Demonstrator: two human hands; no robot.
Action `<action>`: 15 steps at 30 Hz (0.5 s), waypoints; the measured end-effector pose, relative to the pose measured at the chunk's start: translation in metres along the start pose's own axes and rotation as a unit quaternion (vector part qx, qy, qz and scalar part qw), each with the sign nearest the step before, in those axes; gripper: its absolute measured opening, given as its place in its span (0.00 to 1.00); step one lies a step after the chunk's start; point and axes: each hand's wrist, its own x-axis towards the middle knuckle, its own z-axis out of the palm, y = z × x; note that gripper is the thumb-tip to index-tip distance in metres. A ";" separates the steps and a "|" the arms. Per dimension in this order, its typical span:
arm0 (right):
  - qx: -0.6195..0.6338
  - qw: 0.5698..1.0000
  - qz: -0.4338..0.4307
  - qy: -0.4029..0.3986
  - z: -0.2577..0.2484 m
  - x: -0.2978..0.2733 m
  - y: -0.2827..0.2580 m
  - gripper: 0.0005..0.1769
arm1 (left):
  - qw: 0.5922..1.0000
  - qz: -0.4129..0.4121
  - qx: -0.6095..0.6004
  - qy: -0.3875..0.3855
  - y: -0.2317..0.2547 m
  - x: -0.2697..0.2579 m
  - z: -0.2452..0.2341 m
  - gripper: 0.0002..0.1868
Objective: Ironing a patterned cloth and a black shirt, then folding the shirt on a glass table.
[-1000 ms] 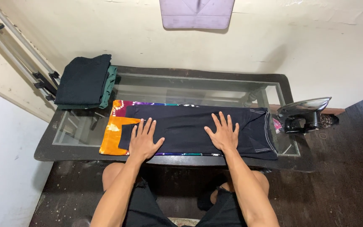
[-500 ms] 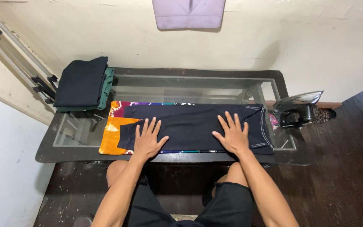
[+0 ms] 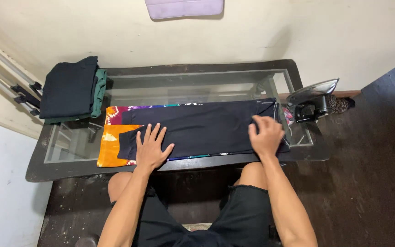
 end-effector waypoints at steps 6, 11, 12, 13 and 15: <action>0.176 0.900 0.255 0.306 -0.019 0.029 0.065 0.30 | 1.000 0.007 -0.006 0.008 -0.002 0.002 0.012 0.39; 0.255 0.866 0.397 0.164 0.028 0.029 0.115 0.43 | 1.000 0.005 -0.023 -0.013 -0.001 -0.001 0.003 0.40; 0.232 0.860 0.436 0.127 0.040 0.030 0.125 0.42 | 0.999 0.005 -0.032 -0.020 0.000 -0.001 0.000 0.40; 0.231 0.861 0.435 0.125 0.048 0.028 0.138 0.42 | 0.999 0.005 -0.033 -0.021 0.000 -0.001 -0.001 0.40; 0.216 0.856 0.449 0.136 0.063 0.023 0.165 0.23 | 0.999 0.004 -0.031 -0.034 0.001 0.001 -0.004 0.43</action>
